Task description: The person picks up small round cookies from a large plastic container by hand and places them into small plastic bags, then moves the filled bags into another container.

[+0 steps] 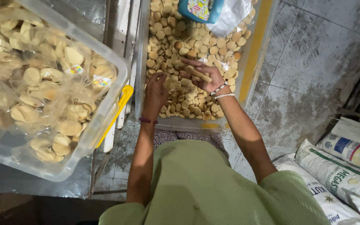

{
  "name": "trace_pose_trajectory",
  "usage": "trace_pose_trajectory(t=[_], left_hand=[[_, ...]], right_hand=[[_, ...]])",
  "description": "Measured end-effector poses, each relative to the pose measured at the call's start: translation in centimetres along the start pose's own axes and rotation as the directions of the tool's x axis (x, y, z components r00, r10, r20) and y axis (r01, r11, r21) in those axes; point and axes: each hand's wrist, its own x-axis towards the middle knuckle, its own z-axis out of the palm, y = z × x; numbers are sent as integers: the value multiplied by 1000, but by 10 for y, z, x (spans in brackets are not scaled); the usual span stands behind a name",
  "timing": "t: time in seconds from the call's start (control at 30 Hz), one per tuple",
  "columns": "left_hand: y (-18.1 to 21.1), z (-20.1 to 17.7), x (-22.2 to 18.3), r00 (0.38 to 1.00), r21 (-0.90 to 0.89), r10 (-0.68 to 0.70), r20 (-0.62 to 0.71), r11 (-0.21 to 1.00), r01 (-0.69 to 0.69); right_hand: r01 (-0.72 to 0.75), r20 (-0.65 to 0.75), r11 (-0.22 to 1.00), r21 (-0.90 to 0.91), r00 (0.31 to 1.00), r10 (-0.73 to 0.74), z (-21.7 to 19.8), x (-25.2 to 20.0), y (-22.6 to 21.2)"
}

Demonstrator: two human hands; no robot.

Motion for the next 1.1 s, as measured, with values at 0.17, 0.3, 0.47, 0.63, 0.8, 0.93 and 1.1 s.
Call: trace_pose_trajectory(t=[0.17,0.3,0.47,0.63,0.8,0.93,1.1], left_hand=[[-2,2,-1,999,11,-44,7,999,44],[-5,3,-2,1000,47,16,4,999,-16],[-6,9,-2,1000,60,-2,10,998,1],[-8,15,-3,999,96,34,-11,995,-33],[-8,25,2,999,77,47,-5,996,-47],[2,23,6,1000,17,15,-2,1000,-15],[14,17,9,990,-151,-74,118,984,92]], right_hand=[[-2,-82,1000,-21,997,1,4,-4,2],[-34,-161,995,91,986,49,7,-7,6],[-25,-218,995,92,975,45,10,-11,10],[-79,-325,997,10,942,77,24,-15,17],[-156,-293,988,4,944,150,44,-18,22],[-155,-204,988,5,967,153,61,-14,22],[-199,-227,143,-970,949,-218,77,-11,37]])
